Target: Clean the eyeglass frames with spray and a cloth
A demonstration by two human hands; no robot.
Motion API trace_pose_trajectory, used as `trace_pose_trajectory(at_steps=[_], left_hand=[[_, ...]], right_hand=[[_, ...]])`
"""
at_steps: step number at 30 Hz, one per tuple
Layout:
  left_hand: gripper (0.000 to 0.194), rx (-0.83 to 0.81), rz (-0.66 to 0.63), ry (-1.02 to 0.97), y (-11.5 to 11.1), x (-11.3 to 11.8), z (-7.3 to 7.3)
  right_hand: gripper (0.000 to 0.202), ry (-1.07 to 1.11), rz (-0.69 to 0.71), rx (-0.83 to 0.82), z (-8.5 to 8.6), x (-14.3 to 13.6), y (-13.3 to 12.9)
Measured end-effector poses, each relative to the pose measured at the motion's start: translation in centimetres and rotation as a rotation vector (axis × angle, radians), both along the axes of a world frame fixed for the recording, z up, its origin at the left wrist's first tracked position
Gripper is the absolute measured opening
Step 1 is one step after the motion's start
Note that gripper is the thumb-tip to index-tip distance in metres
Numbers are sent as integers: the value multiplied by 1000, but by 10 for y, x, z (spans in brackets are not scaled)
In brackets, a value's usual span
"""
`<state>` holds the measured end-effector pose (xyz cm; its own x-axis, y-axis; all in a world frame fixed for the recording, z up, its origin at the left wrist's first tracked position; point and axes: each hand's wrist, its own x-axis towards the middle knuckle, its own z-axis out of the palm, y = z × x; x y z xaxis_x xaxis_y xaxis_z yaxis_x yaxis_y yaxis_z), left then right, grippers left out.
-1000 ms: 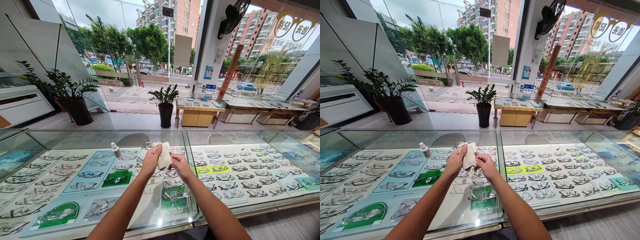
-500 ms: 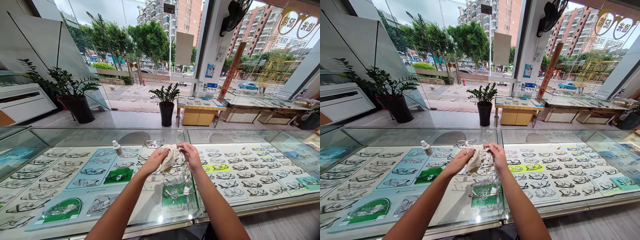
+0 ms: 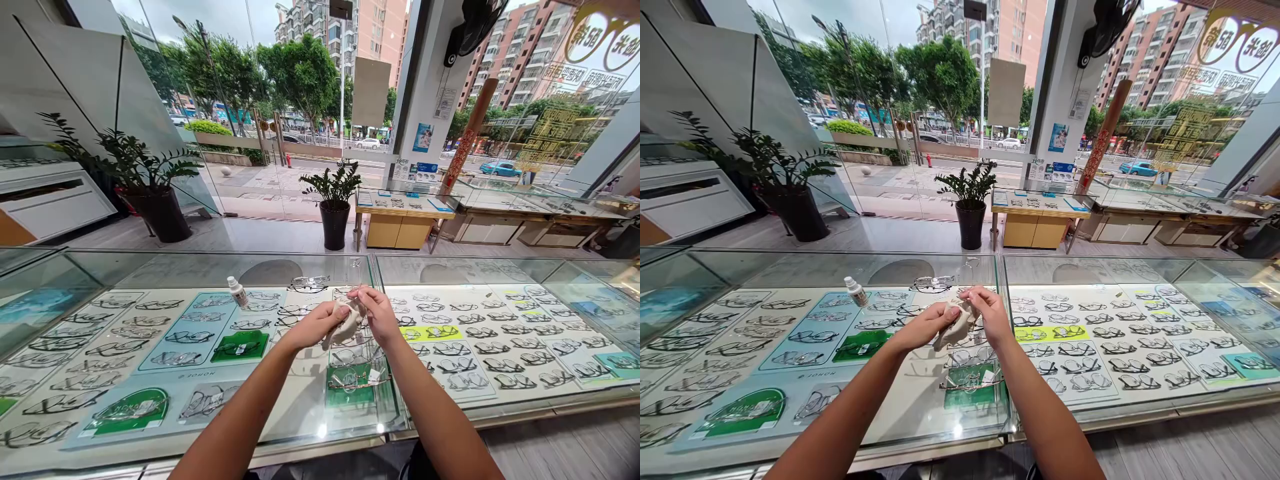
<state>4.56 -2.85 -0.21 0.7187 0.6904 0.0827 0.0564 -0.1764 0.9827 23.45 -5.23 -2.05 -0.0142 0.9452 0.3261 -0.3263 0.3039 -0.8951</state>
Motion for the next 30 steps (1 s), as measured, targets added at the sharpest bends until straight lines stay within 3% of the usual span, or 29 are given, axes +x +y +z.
trace_pose_trajectory(at_steps=[8,12,15,24,30], left_hand=[[57,-253,262,-214,-9,20,-9],[61,-345,246,-283,-12,26,-15],[61,-329,247,-293,-15,29,-17],[61,-128,456,-328,-14,35,-24],[63,-120,417,-286,-12,28,-18]], right_hand=[[27,91,-4,-78,-6,-13,0],[29,172,-67,-127,-5,-14,1],[30,217,-77,-156,-4,-18,-1],[25,205,40,-163,-2,-22,-8],[24,189,-24,-150,-6,-19,-4]])
